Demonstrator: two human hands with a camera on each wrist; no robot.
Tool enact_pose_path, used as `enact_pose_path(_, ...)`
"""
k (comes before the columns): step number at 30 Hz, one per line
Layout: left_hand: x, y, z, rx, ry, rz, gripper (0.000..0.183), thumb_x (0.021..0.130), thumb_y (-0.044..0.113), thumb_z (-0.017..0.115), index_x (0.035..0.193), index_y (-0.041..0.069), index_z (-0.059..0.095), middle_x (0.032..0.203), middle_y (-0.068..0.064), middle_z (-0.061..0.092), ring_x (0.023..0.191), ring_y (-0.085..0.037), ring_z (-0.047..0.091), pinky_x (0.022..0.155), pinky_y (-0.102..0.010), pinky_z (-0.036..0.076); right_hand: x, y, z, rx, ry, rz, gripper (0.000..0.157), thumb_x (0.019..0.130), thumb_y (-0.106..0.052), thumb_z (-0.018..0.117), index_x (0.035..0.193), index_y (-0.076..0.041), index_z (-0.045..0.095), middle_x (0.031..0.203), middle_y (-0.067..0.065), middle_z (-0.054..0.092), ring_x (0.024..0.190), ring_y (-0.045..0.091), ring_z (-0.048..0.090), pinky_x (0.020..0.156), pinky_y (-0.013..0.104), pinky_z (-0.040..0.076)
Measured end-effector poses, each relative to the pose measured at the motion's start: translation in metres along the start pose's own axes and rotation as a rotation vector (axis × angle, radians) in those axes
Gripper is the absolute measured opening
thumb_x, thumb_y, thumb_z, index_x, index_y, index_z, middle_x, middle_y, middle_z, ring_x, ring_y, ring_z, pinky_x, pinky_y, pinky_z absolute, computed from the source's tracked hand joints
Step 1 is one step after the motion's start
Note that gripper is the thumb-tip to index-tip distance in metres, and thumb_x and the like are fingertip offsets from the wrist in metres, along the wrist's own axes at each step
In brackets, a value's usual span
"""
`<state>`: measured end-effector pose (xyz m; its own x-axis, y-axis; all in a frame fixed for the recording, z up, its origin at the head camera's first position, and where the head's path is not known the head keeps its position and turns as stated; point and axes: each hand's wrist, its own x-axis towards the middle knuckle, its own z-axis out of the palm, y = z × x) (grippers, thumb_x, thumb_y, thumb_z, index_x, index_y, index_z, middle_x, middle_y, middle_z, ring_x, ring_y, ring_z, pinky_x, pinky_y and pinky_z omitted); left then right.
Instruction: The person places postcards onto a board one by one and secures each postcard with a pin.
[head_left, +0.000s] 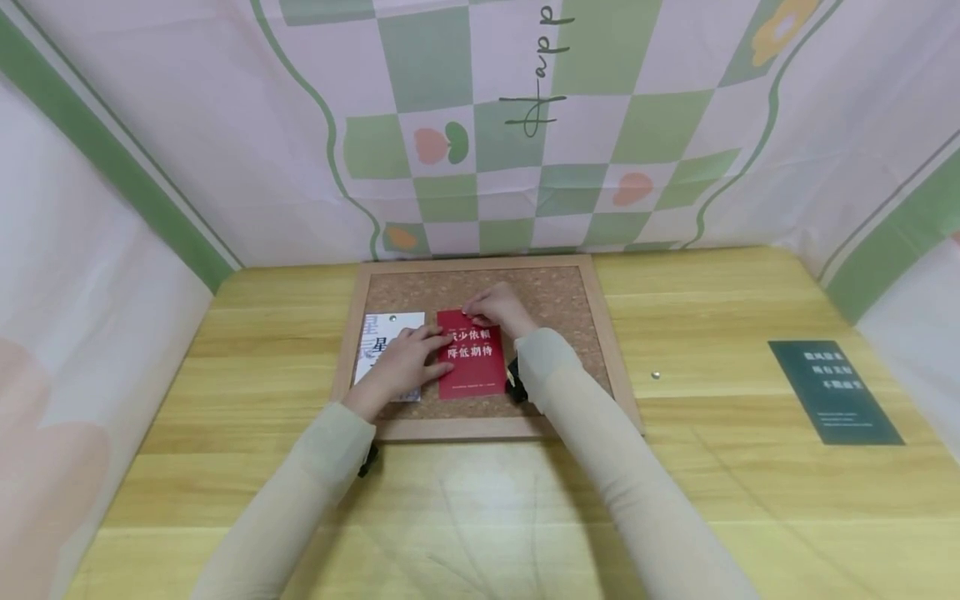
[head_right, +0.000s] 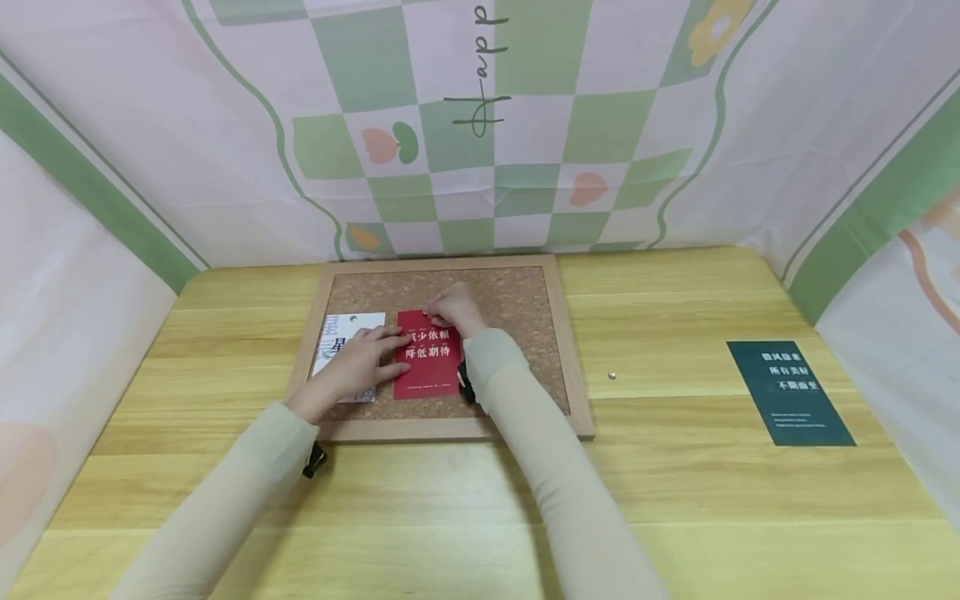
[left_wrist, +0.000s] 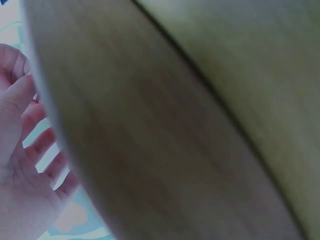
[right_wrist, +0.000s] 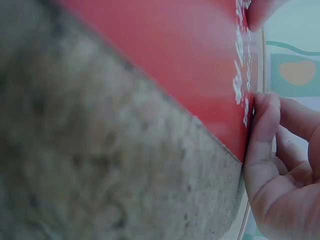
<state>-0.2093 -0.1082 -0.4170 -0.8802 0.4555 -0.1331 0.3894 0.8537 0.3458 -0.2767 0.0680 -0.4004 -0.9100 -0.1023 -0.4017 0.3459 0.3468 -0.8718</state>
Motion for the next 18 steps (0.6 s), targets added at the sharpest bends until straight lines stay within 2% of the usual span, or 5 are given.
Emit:
enact_pose_path(5,0.0002,0.0002,-0.0003,0.005,0.001,-0.001,0.053,0.094,0.039,0.058,0.140,0.015,0.049,0.150,-0.012,0.042,0.131,-0.037,0.043,0.110,-0.051,0.037,0.0003,0.0014,-0.0015,0.037,-0.012,0.006,0.027,0.091,-0.002,0.059,0.115,0.010,0.064,0.113,0.024,0.067,0.051,-0.001,0.055,0.054,0.010,0.049)
enact_pose_path(9,-0.0003,0.0006,-0.0004,0.011,0.008,0.002,0.054,0.094,0.040,0.058,0.140,0.014,0.049,0.149,-0.012,0.042,0.130,-0.037,0.043,0.109,-0.051,0.038,0.0002,0.0011,-0.0014,0.058,-0.002,0.014,0.026,0.091,-0.003,0.061,0.114,0.009,0.065,0.094,0.015,0.070,0.052,-0.001,0.056,0.055,0.010,0.050)
enact_pose_path(14,-0.0004,0.0003,0.0007,0.005,0.013,0.006,0.054,0.094,0.039,0.058,0.140,0.014,0.049,0.150,-0.012,0.042,0.131,-0.038,0.043,0.110,-0.051,0.036,-0.0005,0.0021,-0.0012,0.053,0.024,0.001,0.025,0.089,-0.002,0.063,0.111,0.010,0.066,0.072,0.003,0.064,0.051,0.000,0.057,0.054,0.011,0.051)
enact_pose_path(16,-0.0009,0.0003,0.0012,0.005,0.015,0.008,0.054,0.094,0.039,0.058,0.140,0.014,0.049,0.149,-0.012,0.042,0.131,-0.038,0.043,0.111,-0.051,0.036,-0.0007,0.0026,-0.0012,0.047,0.033,-0.004,0.025,0.088,-0.002,0.063,0.110,0.010,0.066,0.074,0.005,0.066,0.051,0.000,0.057,0.054,0.011,0.051)
enact_pose_path(18,-0.0012,0.0005,0.0016,0.008,0.017,0.010,0.054,0.094,0.039,0.058,0.140,0.013,0.049,0.149,-0.012,0.042,0.131,-0.038,0.043,0.111,-0.051,0.036,-0.0009,0.0028,-0.0012,0.051,0.029,0.001,0.026,0.089,-0.002,0.062,0.111,0.010,0.066,0.084,0.012,0.070,0.052,0.000,0.057,0.055,0.011,0.051)
